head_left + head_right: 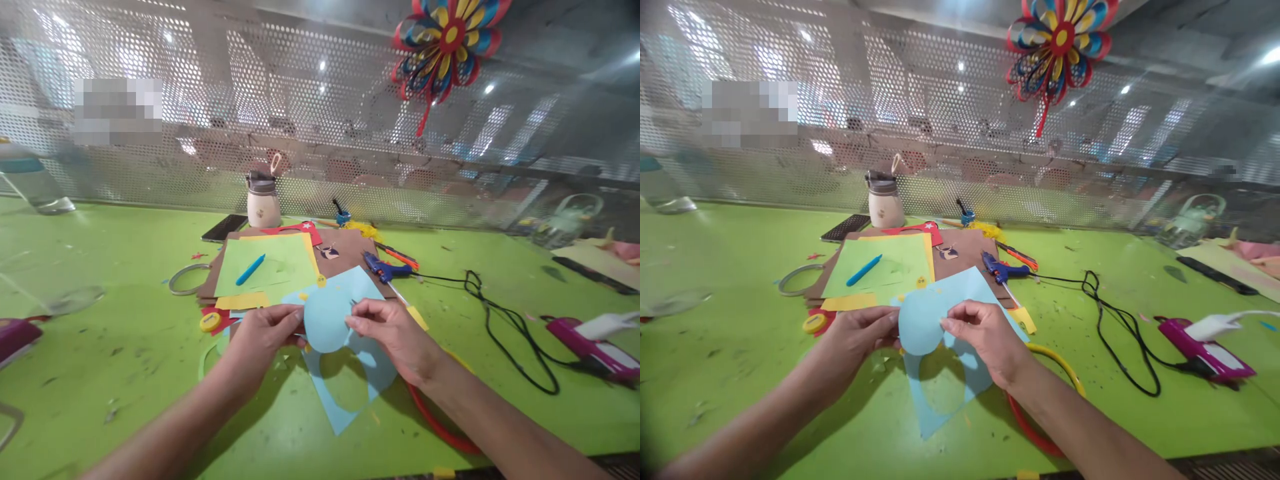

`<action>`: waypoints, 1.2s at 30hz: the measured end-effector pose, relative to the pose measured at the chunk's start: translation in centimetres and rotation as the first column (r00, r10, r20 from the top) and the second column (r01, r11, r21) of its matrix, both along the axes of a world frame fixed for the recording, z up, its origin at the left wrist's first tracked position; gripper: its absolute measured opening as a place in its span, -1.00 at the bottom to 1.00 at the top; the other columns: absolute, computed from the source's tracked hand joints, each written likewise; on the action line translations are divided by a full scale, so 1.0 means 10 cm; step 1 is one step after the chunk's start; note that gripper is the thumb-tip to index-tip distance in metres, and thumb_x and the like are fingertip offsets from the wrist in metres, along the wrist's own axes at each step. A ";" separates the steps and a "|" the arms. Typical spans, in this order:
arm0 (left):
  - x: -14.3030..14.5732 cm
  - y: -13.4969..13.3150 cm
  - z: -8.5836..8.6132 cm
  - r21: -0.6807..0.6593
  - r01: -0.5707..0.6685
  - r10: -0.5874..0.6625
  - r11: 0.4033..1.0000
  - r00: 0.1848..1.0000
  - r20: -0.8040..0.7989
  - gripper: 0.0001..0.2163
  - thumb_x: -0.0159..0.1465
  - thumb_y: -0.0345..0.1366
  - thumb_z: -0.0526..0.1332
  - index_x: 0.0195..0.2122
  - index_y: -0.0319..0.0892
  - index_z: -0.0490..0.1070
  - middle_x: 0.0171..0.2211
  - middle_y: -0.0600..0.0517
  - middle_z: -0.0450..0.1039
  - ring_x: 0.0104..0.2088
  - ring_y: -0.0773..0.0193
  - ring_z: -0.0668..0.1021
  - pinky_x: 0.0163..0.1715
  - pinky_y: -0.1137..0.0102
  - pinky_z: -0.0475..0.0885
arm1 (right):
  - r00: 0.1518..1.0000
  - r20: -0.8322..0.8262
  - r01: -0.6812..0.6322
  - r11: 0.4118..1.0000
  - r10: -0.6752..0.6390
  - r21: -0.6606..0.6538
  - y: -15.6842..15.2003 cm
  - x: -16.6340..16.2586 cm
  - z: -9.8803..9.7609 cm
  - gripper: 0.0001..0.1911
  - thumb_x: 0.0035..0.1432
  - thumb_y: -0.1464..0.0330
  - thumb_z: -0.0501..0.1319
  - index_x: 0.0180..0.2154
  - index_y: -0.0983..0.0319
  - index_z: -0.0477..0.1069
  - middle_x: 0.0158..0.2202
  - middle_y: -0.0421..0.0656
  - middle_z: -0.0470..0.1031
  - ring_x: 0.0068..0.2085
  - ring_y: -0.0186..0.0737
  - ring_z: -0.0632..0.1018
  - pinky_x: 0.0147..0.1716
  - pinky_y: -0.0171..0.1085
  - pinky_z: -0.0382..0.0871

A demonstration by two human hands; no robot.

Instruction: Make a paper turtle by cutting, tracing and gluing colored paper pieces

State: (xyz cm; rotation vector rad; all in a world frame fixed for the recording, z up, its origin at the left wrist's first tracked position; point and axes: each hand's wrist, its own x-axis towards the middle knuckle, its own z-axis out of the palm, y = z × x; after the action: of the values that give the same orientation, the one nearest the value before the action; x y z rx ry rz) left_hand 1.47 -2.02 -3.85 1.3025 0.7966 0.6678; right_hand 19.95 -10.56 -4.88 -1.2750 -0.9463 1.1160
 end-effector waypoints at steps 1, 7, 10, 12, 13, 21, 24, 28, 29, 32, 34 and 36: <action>0.00 -0.01 0.01 0.004 -0.006 0.006 1.000 1.000 -0.005 -0.73 0.10 -0.16 0.31 -0.29 -0.25 0.62 -0.38 -0.09 0.60 -0.43 0.18 0.53 -0.30 0.30 0.45 | 1.000 0.011 0.001 1.000 -0.001 -0.001 0.00 0.00 0.00 -0.77 -0.10 0.25 0.40 -0.47 0.26 0.45 -0.49 -0.26 0.38 -0.41 -0.33 0.33 -0.35 -0.31 0.18; -0.01 -0.01 0.03 0.014 -0.010 0.010 1.000 1.000 -0.024 -0.73 0.07 -0.13 0.33 -0.32 -0.23 0.62 -0.41 -0.08 0.60 -0.44 0.15 0.55 -0.30 0.28 0.45 | 0.998 0.055 -0.004 1.000 0.004 -0.003 -0.02 0.00 0.00 -0.79 -0.07 0.26 0.38 -0.50 0.25 0.42 -0.50 -0.27 0.33 -0.41 -0.33 0.29 -0.37 -0.31 0.15; -0.01 0.00 0.02 0.018 -0.020 0.021 1.000 0.999 -0.026 -0.74 0.07 -0.15 0.33 -0.31 -0.21 0.63 -0.41 -0.08 0.60 -0.45 0.16 0.54 -0.32 0.30 0.45 | 0.997 0.074 -0.004 1.000 0.004 -0.006 -0.02 0.00 0.00 -0.78 -0.08 0.26 0.37 -0.51 0.24 0.41 -0.51 -0.27 0.32 -0.42 -0.32 0.28 -0.37 -0.30 0.15; -0.01 0.00 0.01 0.021 -0.026 0.026 0.999 0.999 -0.032 -0.75 0.08 -0.16 0.32 -0.30 -0.20 0.63 -0.41 -0.07 0.60 -0.45 0.17 0.54 -0.33 0.30 0.44 | 0.996 0.086 -0.004 1.000 0.005 -0.007 -0.02 0.00 0.01 -0.78 -0.07 0.26 0.37 -0.52 0.25 0.41 -0.51 -0.27 0.31 -0.42 -0.32 0.28 -0.37 -0.29 0.14; -0.01 0.00 0.01 0.022 -0.026 0.027 0.999 0.999 -0.035 -0.75 0.08 -0.16 0.32 -0.30 -0.20 0.63 -0.41 -0.07 0.60 -0.46 0.17 0.54 -0.33 0.30 0.44 | 0.996 0.091 -0.004 1.000 0.005 -0.009 -0.02 0.00 0.01 -0.78 -0.07 0.26 0.37 -0.52 0.25 0.41 -0.51 -0.27 0.31 -0.42 -0.32 0.27 -0.37 -0.29 0.14; -0.01 -0.04 0.03 0.024 -0.020 0.021 1.000 0.998 -0.052 -0.77 0.09 -0.17 0.31 -0.31 -0.18 0.63 -0.43 -0.05 0.60 -0.46 0.16 0.54 -0.30 0.28 0.45 | 0.996 0.091 0.006 1.000 -0.005 -0.013 -0.01 -0.01 0.01 -0.77 -0.06 0.25 0.36 -0.53 0.24 0.39 -0.52 -0.28 0.30 -0.43 -0.33 0.26 -0.38 -0.29 0.12; -0.01 -0.05 0.04 0.025 -0.026 0.027 0.999 0.999 -0.045 -0.77 0.08 -0.16 0.32 -0.32 -0.17 0.63 -0.42 -0.04 0.60 -0.46 0.17 0.53 -0.31 0.30 0.45 | 0.996 0.090 0.016 1.000 -0.014 -0.015 -0.01 -0.01 0.00 -0.77 -0.07 0.25 0.36 -0.53 0.24 0.40 -0.53 -0.28 0.30 -0.43 -0.32 0.27 -0.38 -0.28 0.12; 0.00 -0.04 0.04 0.014 -0.020 0.021 1.000 0.998 -0.065 -0.76 0.06 -0.15 0.32 -0.33 -0.17 0.63 -0.43 -0.03 0.60 -0.46 0.18 0.53 -0.31 0.30 0.46 | 0.996 0.081 0.025 1.000 -0.023 -0.015 -0.01 -0.01 -0.01 -0.77 -0.08 0.24 0.37 -0.54 0.24 0.40 -0.53 -0.28 0.31 -0.43 -0.32 0.28 -0.38 -0.29 0.13; 0.00 -0.04 0.04 0.013 -0.016 0.017 1.000 0.998 -0.068 -0.76 0.07 -0.15 0.32 -0.32 -0.17 0.63 -0.42 -0.03 0.60 -0.45 0.17 0.53 -0.30 0.29 0.46 | 0.997 0.079 0.026 1.000 -0.025 -0.016 -0.01 -0.01 -0.01 -0.77 -0.09 0.24 0.37 -0.54 0.24 0.40 -0.53 -0.28 0.31 -0.43 -0.32 0.28 -0.38 -0.29 0.13; 0.00 -0.03 0.03 0.017 -0.005 0.006 1.000 0.998 -0.070 -0.74 0.09 -0.13 0.30 -0.29 -0.17 0.63 -0.39 -0.04 0.60 -0.43 0.16 0.54 -0.28 0.27 0.47 | 0.997 0.073 0.029 0.999 -0.028 -0.016 0.00 0.00 -0.01 -0.78 -0.08 0.25 0.37 -0.54 0.24 0.41 -0.54 -0.28 0.32 -0.43 -0.32 0.29 -0.37 -0.29 0.13; 0.00 -0.03 0.02 0.021 0.002 0.000 1.000 0.998 -0.070 -0.74 0.11 -0.14 0.29 -0.28 -0.17 0.62 -0.38 -0.05 0.60 -0.42 0.16 0.54 -0.26 0.26 0.46 | 0.997 0.071 0.027 1.000 -0.026 -0.016 0.00 0.01 -0.01 -0.79 -0.08 0.27 0.37 -0.54 0.24 0.42 -0.54 -0.29 0.32 -0.43 -0.33 0.28 -0.37 -0.29 0.13; -0.01 -0.03 0.02 0.026 -0.001 0.002 1.000 0.997 -0.072 -0.75 0.11 -0.15 0.29 -0.29 -0.18 0.62 -0.39 -0.04 0.60 -0.43 0.17 0.54 -0.27 0.27 0.46 | 0.997 0.069 0.023 1.000 -0.022 -0.016 0.00 0.01 -0.01 -0.79 -0.07 0.28 0.36 -0.53 0.25 0.42 -0.54 -0.29 0.32 -0.43 -0.33 0.28 -0.37 -0.29 0.13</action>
State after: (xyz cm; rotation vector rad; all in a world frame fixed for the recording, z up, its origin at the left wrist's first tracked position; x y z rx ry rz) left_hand 1.40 -2.30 -3.63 1.3555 0.8501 0.6368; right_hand 20.07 -10.58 -5.01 -1.3419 -0.9729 1.0709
